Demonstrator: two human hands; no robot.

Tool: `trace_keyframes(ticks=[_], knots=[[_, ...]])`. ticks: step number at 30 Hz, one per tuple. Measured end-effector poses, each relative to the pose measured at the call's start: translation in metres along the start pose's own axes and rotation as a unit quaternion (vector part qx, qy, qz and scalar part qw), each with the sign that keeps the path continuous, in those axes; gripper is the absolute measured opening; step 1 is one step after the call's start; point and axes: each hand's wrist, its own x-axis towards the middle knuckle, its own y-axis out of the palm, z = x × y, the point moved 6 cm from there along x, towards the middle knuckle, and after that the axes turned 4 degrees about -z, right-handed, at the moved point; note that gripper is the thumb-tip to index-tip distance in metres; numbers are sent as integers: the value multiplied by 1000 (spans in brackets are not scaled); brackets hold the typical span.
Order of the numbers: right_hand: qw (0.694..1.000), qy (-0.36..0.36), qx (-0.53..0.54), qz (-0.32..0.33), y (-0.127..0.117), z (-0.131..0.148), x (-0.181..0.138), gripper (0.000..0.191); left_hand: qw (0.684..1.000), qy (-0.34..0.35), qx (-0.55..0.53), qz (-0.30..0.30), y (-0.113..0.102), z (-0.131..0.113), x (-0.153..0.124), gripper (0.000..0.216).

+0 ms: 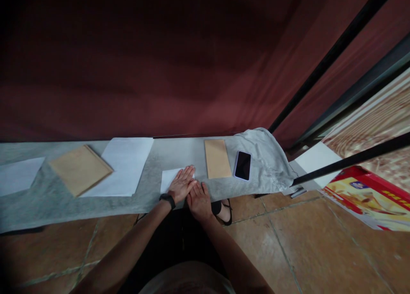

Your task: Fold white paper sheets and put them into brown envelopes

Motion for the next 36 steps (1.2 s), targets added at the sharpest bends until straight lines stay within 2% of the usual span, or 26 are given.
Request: trace_keyframes(ticks=[3,7,11,14,17,24,31,36], knots=[[1000,0,1,-1,-1,0,-3,46,1000,-6,15,-14,-2,6,-10,65],[1000,20,4,4,-6,-2,-1,48,997,-58,35,-28,-9,24,-32,65],[999,48,21,6,-4,2,25,46,992,-108,54,-33,-17,36,-47,65],[999,29,30,24,10,11,52,48,992,-111,58,-26,-17,36,-49,63],[999,30,9,34,25,12,66,51,991,-117,50,-30,-17,36,-48,62],[998,36,-41,12,36,-7,53,63,983,-173,22,-60,-19,50,-58,68],[998,45,-43,14,38,-11,53,64,975,-210,27,-67,-25,61,-72,68],[996,53,-51,42,40,-12,54,66,970,-231,40,-70,-32,53,-75,64]])
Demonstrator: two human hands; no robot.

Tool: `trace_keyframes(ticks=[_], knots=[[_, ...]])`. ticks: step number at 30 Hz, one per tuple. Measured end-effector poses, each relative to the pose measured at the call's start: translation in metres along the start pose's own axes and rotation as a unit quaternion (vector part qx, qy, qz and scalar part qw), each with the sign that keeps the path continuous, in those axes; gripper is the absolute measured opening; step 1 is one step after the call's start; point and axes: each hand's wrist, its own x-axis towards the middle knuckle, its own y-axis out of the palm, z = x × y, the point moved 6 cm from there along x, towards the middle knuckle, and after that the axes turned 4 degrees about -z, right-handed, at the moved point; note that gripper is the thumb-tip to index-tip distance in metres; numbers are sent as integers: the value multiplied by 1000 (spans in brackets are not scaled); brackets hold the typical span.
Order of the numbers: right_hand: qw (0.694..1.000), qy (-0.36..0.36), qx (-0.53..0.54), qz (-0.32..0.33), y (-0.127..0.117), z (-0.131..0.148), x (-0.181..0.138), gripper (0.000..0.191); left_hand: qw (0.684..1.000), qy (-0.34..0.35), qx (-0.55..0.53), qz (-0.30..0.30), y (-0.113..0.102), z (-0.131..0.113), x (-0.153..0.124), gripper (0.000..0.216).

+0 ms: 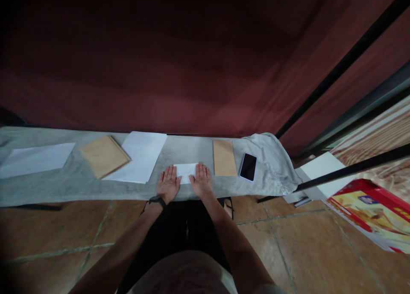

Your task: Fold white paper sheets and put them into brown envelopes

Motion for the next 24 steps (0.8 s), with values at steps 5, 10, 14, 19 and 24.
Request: trace_keyframes(ticks=[5,10,14,19,24], knots=[[1000,8,2,15,-1,0,2,65,995,100,-26,7,3,-29,-12,60],[1000,12,-8,15,-3,-3,-4,65,996,89,-22,13,4,-15,-17,64],[1000,10,-4,-15,-7,-11,-20,64,997,73,-26,12,-2,2,-20,65],[998,31,34,-45,-15,-22,-21,51,999,39,-27,19,-12,1,1,57],[997,47,47,-34,-21,-25,-10,44,994,85,-31,61,-17,-15,45,52]])
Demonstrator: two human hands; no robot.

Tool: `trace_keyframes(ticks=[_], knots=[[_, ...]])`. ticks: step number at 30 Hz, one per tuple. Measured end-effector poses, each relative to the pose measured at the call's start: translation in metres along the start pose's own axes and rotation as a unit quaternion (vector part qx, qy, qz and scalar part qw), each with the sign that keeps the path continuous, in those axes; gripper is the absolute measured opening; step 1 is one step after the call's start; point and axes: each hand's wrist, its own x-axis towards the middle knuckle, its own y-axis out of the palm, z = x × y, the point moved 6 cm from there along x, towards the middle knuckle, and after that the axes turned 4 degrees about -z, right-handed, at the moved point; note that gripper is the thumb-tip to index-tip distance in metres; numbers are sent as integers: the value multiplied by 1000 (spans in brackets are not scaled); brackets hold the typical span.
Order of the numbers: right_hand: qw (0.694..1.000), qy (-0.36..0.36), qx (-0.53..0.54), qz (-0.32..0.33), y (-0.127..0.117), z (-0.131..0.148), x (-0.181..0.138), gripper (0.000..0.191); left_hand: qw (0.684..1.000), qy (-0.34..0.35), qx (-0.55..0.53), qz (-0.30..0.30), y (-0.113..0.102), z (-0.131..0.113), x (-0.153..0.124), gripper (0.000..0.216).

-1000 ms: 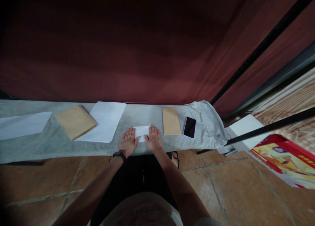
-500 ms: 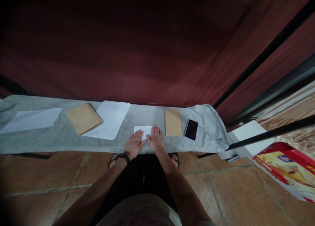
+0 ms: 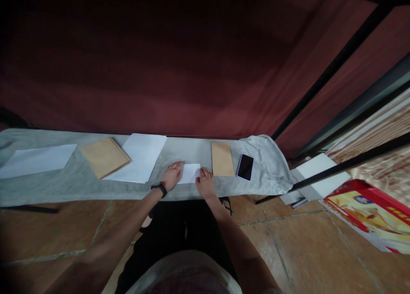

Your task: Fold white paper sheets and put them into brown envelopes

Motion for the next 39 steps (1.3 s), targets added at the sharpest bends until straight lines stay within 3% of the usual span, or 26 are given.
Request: trace_keyframes(ticks=[4,12,18,21,26,28,32,35,39], knots=[[1000,-13,-5,-13,-2,0,-9,48,1000,3,8,25,1,0,20,46],[998,4,41,-43,-3,-4,-13,44,998,-13,15,59,4,3,32,44],[999,8,31,-31,-2,-4,-13,44,997,-25,6,66,-7,0,46,34],[991,37,114,-53,-4,-11,-11,43,999,-16,-4,50,-24,-8,49,19],[974,94,186,-89,-9,-32,-10,42,999,25,-10,-47,-52,-22,22,28],[969,115,194,-98,-11,-38,-12,44,994,80,-5,-73,-47,-28,-1,34],[965,115,210,-108,-15,-33,-20,41,990,126,19,-53,-9,-24,-40,42],[970,56,218,-92,-16,-13,-25,41,989,134,31,-60,10,-21,-53,48],[984,-19,169,-55,-13,14,-30,39,985,156,47,-61,16,-28,-54,44]])
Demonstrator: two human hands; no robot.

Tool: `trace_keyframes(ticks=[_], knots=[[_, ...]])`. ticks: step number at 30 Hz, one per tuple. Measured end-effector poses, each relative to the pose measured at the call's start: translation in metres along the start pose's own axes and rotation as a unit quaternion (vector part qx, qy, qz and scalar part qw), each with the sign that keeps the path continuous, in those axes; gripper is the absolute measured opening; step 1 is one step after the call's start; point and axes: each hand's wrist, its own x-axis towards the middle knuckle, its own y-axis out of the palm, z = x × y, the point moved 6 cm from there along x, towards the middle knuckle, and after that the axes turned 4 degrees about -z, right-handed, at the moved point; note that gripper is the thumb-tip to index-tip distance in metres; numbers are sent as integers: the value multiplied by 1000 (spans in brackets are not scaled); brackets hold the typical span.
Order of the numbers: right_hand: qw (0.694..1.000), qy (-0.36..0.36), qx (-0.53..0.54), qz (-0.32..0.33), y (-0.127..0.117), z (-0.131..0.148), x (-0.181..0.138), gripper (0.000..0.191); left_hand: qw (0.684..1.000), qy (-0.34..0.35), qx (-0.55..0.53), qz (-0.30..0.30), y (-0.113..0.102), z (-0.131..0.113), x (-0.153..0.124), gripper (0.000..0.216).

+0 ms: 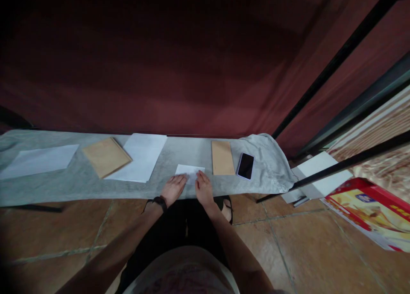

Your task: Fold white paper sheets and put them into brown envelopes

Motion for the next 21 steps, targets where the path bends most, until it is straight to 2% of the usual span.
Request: trace_keyframes(ticks=[5,8,15,21], knots=[[992,-46,-101,61,15,13,-6,43,1000,-5,-16,4,3,-14,2,49],[985,-51,-144,86,20,12,-9,48,1000,-20,-7,22,10,-22,1,55],[972,-56,-197,118,19,4,-4,53,1000,-15,12,6,20,-32,-5,61],[969,-55,-213,109,10,-2,0,53,1000,-15,9,-1,20,-32,-9,62]])
